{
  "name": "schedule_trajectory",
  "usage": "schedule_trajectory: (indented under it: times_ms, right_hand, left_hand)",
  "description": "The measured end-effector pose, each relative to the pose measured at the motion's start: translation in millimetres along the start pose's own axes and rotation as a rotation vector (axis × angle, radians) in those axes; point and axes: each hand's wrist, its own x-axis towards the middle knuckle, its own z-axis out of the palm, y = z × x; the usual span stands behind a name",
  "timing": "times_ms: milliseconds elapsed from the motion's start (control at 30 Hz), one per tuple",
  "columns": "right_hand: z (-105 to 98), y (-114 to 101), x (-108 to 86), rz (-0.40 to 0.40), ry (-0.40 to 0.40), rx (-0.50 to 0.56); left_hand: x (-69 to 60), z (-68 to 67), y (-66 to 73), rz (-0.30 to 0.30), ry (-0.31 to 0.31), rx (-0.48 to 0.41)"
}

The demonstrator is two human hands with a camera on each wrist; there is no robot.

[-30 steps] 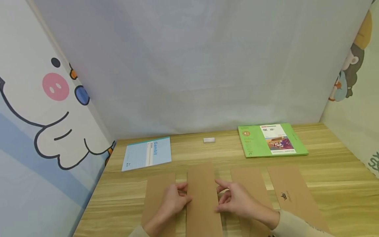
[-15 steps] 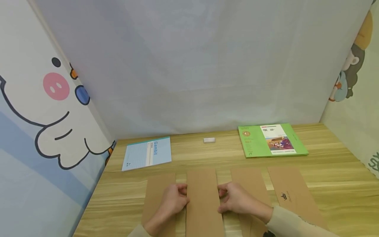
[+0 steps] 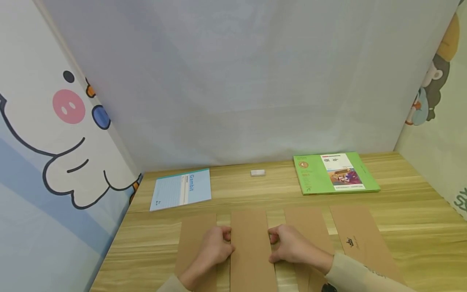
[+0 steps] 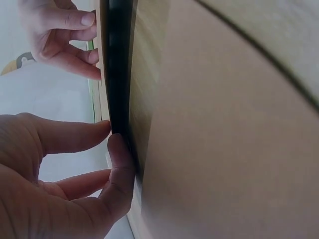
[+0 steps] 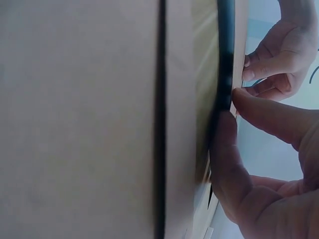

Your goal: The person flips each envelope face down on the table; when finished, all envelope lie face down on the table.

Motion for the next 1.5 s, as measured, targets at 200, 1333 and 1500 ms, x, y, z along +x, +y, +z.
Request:
schedule_trajectory:
  times_ms: [200,1333,1500]
  right_hand:
    - [-1,-1,0.2,0.006,0.014,-0.025]
    - [-59,21,-41.0,0.03,0.015,-0.049]
    - [-63,28,-50.8,0.072,0.053,-0.092]
  left_hand:
    - [1.1,-1.0,0.8,0.02,-0.004,0.023]
    - [8.3,36.5,51.1,0.087,-0.123,-0.261]
    - [8.4,41.6,58.8,0.068,-0.162,-0.266]
